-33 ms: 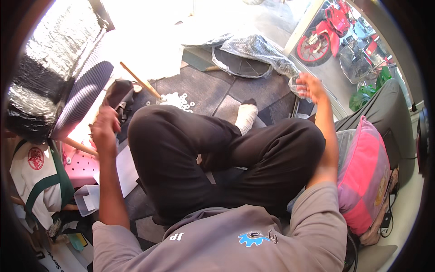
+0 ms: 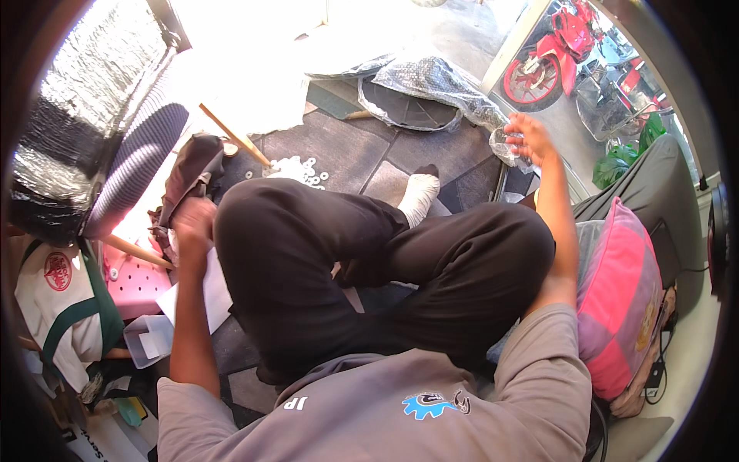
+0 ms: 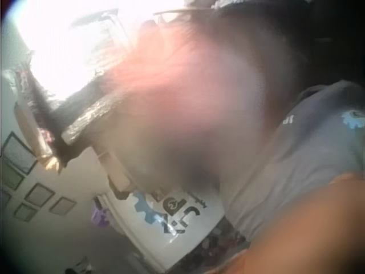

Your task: The person sits on the floor and unpacks a cardboard box containing various items. They remove bubble wrap, a black cylindrical tube, a motor component, and a circular fan blade, placing them on the floor.

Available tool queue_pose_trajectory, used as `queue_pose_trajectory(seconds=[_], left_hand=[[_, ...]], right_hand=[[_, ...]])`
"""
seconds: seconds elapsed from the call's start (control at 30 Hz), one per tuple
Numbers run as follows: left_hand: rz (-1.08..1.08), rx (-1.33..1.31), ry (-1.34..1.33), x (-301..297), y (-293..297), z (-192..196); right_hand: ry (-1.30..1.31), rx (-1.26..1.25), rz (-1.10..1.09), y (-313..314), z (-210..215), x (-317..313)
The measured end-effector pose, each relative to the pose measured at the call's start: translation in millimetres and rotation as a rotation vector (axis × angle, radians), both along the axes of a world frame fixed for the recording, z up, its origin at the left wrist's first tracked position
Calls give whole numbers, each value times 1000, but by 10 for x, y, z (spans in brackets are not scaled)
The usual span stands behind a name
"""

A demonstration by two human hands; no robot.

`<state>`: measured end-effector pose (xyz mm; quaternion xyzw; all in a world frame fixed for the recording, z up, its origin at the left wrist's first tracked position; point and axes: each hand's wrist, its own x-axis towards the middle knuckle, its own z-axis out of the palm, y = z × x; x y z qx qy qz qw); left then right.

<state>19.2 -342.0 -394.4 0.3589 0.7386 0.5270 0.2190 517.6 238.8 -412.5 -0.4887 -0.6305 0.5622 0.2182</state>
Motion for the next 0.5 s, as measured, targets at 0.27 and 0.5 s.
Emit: queue_pose_trajectory(seconds=[0.27, 0.5], left_hand=[[-747, -292, 454, 1093, 2505, -1209], [-987, -433, 632, 1650, 4356, -1813]], right_hand=[[-958, 706, 315, 1427, 270, -591], [-1219, 536, 256, 2282, -862, -626]])
